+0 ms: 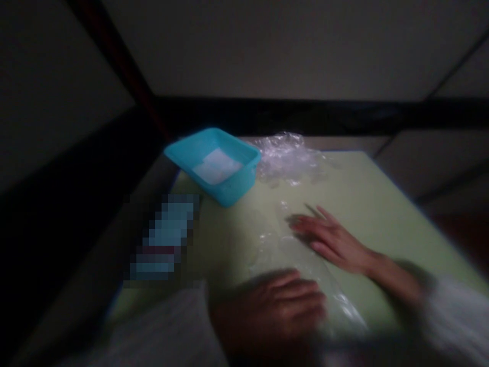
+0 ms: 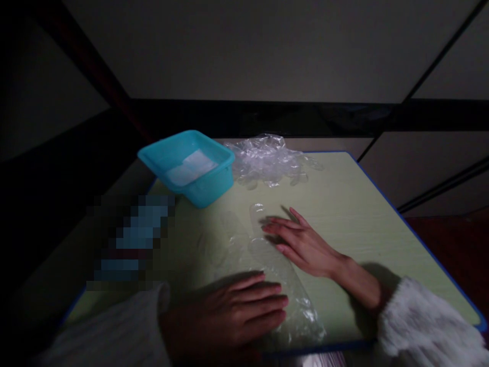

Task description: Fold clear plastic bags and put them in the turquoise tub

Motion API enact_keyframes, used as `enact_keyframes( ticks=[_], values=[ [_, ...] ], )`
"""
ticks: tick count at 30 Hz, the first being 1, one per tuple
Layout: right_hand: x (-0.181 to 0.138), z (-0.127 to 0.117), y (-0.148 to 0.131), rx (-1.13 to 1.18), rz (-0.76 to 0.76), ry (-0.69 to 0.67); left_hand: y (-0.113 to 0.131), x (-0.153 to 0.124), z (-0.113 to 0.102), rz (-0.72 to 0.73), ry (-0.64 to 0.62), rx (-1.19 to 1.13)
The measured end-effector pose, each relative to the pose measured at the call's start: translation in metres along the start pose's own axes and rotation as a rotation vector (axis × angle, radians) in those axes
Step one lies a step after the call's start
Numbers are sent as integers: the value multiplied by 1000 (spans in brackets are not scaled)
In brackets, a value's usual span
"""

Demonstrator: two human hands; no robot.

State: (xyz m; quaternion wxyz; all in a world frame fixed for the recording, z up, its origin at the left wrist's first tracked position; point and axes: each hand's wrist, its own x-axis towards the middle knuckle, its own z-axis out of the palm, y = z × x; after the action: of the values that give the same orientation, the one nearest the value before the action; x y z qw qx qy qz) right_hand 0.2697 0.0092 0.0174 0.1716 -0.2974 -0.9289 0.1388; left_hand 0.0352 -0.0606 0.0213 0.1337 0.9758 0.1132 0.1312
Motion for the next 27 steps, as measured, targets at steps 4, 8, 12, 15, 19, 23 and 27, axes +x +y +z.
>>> enact_keyframes(
  ticks=[4, 8, 12, 15, 19, 23, 27],
  values=[
    [0, 0, 2, -69, 48, -9, -4, -3, 0, 18, 34, -2],
    [-2, -3, 4, -169, 105, 48, -8, -4, -3, 20, 50, -1],
    [-3, -4, 7, -232, 172, 93, -9, -3, -6, 28, 41, -31],
    [-5, -3, 11, -245, 192, 113, -10, -4, -6, 49, 70, -62],
    [-6, -3, 12, -204, 140, 155, -24, -8, -10, -114, 225, 26],
    [-4, -2, 10, -202, 89, 59, -50, -18, -17, -448, 241, 226],
    [-4, 3, 11, -236, 90, -45, -69, -27, -15, -560, 148, 282]
  ],
)
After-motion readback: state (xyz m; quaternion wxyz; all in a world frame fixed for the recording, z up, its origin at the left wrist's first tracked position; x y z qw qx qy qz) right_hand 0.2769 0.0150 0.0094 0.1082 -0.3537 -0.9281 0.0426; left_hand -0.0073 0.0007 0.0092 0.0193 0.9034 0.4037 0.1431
